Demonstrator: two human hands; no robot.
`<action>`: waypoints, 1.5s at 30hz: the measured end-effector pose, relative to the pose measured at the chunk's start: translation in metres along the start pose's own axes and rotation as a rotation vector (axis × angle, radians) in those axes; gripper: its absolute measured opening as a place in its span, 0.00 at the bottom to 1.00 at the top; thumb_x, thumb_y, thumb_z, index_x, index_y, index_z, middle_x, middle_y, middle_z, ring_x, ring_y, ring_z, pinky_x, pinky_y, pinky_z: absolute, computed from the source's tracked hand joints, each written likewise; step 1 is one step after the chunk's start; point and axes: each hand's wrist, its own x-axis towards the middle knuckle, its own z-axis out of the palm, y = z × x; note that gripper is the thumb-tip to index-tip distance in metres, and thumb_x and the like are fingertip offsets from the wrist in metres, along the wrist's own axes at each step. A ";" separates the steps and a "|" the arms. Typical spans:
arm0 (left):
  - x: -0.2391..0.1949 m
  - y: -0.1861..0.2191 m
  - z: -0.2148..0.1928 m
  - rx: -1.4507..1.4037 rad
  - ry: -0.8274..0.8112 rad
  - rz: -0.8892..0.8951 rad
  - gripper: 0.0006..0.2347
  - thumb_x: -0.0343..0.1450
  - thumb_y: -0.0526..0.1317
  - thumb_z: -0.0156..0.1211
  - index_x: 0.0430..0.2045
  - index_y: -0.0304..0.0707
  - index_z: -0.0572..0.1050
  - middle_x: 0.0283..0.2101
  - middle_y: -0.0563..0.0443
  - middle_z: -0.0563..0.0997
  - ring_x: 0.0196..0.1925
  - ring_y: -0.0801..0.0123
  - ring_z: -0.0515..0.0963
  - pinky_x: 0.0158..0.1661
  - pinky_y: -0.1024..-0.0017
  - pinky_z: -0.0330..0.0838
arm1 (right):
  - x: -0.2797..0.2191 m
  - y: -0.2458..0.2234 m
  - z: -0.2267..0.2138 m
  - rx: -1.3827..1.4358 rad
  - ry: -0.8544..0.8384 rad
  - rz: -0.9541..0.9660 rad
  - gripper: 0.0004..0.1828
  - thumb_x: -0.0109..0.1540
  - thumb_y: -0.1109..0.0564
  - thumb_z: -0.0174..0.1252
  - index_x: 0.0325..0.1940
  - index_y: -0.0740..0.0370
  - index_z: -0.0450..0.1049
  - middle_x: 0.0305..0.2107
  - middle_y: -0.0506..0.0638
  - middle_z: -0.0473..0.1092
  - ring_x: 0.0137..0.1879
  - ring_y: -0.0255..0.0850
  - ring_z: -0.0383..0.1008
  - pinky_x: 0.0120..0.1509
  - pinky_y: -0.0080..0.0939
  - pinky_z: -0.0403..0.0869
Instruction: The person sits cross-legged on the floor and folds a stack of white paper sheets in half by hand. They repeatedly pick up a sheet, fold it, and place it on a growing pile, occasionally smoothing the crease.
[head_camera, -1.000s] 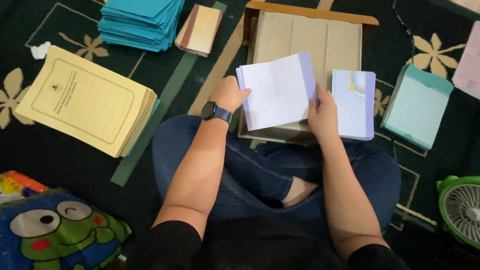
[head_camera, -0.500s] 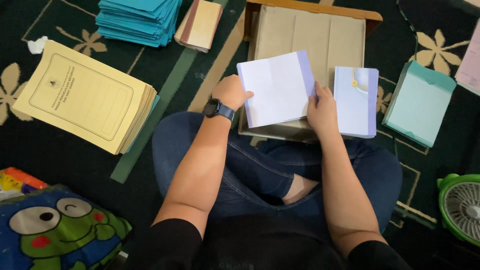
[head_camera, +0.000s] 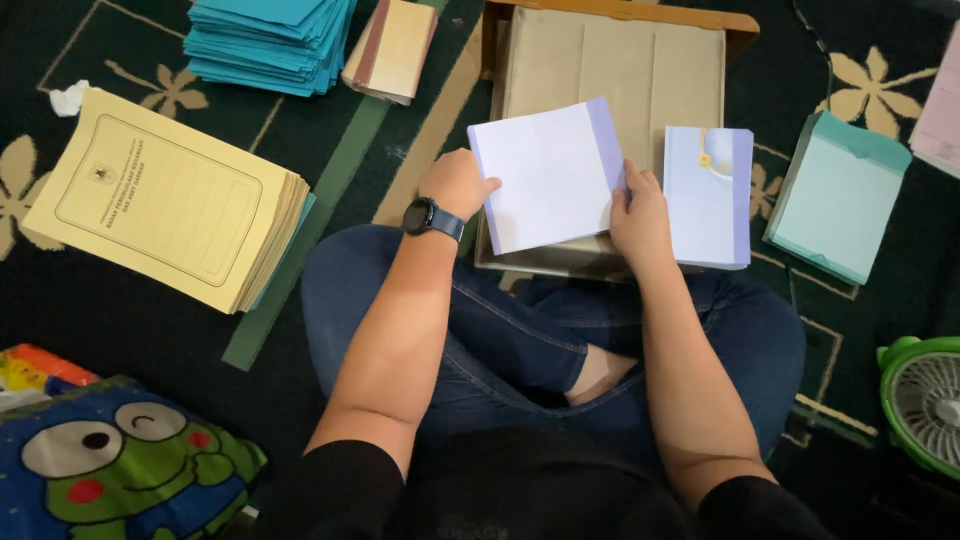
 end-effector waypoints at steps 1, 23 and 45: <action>-0.001 0.001 0.000 0.002 -0.002 0.001 0.16 0.71 0.49 0.64 0.32 0.29 0.81 0.35 0.38 0.86 0.43 0.50 0.86 0.39 0.56 0.81 | 0.001 0.001 0.000 0.001 0.001 0.003 0.23 0.68 0.68 0.50 0.67 0.82 0.66 0.48 0.74 0.70 0.56 0.71 0.72 0.58 0.61 0.75; -0.002 -0.001 0.004 0.018 0.014 0.001 0.16 0.70 0.48 0.65 0.35 0.29 0.82 0.38 0.37 0.86 0.46 0.49 0.86 0.42 0.56 0.81 | -0.014 -0.030 -0.004 -0.239 0.001 0.002 0.25 0.68 0.67 0.53 0.69 0.79 0.65 0.49 0.71 0.69 0.56 0.67 0.75 0.57 0.57 0.77; 0.011 0.032 0.071 0.191 0.389 0.034 0.26 0.77 0.38 0.49 0.74 0.41 0.55 0.77 0.31 0.50 0.79 0.34 0.45 0.69 0.32 0.50 | -0.015 -0.011 0.053 -0.317 -0.208 -0.572 0.27 0.70 0.62 0.46 0.75 0.66 0.62 0.70 0.65 0.60 0.77 0.56 0.57 0.81 0.51 0.55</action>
